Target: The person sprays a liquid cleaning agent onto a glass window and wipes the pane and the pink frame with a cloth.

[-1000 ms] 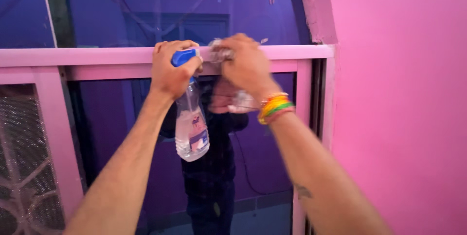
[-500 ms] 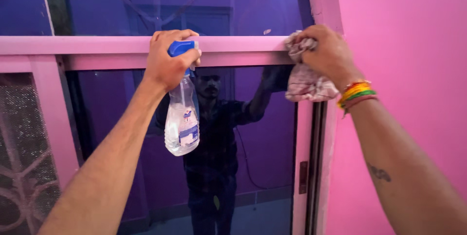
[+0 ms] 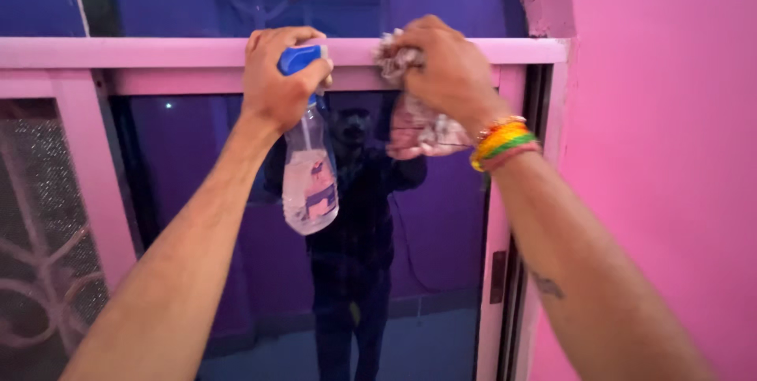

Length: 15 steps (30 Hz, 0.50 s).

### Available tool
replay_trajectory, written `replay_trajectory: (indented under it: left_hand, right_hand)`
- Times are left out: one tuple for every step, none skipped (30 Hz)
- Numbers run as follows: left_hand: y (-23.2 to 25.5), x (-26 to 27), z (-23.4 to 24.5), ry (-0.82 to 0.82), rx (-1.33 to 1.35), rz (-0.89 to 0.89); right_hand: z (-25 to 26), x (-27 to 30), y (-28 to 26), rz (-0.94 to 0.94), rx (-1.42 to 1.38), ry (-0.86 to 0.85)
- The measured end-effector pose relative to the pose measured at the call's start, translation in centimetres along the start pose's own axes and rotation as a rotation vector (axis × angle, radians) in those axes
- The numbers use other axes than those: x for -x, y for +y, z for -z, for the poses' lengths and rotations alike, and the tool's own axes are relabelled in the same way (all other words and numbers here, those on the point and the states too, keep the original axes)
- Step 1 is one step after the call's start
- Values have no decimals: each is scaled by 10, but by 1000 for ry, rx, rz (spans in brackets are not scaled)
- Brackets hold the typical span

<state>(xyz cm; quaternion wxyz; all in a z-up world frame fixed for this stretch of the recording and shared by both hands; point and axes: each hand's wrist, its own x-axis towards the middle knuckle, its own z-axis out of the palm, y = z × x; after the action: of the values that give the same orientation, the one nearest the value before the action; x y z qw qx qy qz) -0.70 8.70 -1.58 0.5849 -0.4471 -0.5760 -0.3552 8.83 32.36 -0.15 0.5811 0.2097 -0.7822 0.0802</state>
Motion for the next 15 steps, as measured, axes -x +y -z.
replay_trajectory:
  left_hand:
    - [0, 0, 4, -51, 28, 57]
    - [1, 2, 5, -103, 58, 119]
    - [2, 2, 3, -101, 62, 119]
    - [2, 3, 2, -50, 49, 61]
    - [2, 3, 2, 0, 36, 3]
    - [2, 2, 3, -3, 45, -5]
    - [2, 0, 5, -38, 49, 8]
    - [4, -2, 4, -76, 56, 21]
    - [5, -4, 4, -81, 67, 13]
    - [6, -4, 7, -81, 55, -7]
    - [7, -4, 8, -82, 42, -26]
    - [9, -4, 11, -92, 43, -25]
    - [10, -5, 15, -157, 60, 39]
    - [12, -7, 13, -216, 81, 100]
    - [14, -8, 12, -221, 87, 98]
  right_hand:
    - [11, 4, 13, 31, 29, 3]
    - [22, 9, 27, -25, 34, -5]
    - [33, 14, 42, -81, 39, -14]
    - [45, 20, 56, -100, 77, -21]
    - [55, 24, 69, -118, 115, -28]
    - [65, 29, 81, -125, 123, -21]
    - [73, 34, 90, -159, 144, -12]
    - [79, 39, 98, -195, 166, -4]
    - [80, 41, 102, -205, 176, 2]
    - [76, 40, 101, -188, 257, 23]
    - [72, 38, 98, -170, 339, 42]
    - [67, 36, 93, -180, 335, 40]
    - [64, 33, 86, -190, 368, 34]
    - [61, 28, 79, -196, 409, 29]
    - [50, 22, 67, -203, 405, 20]
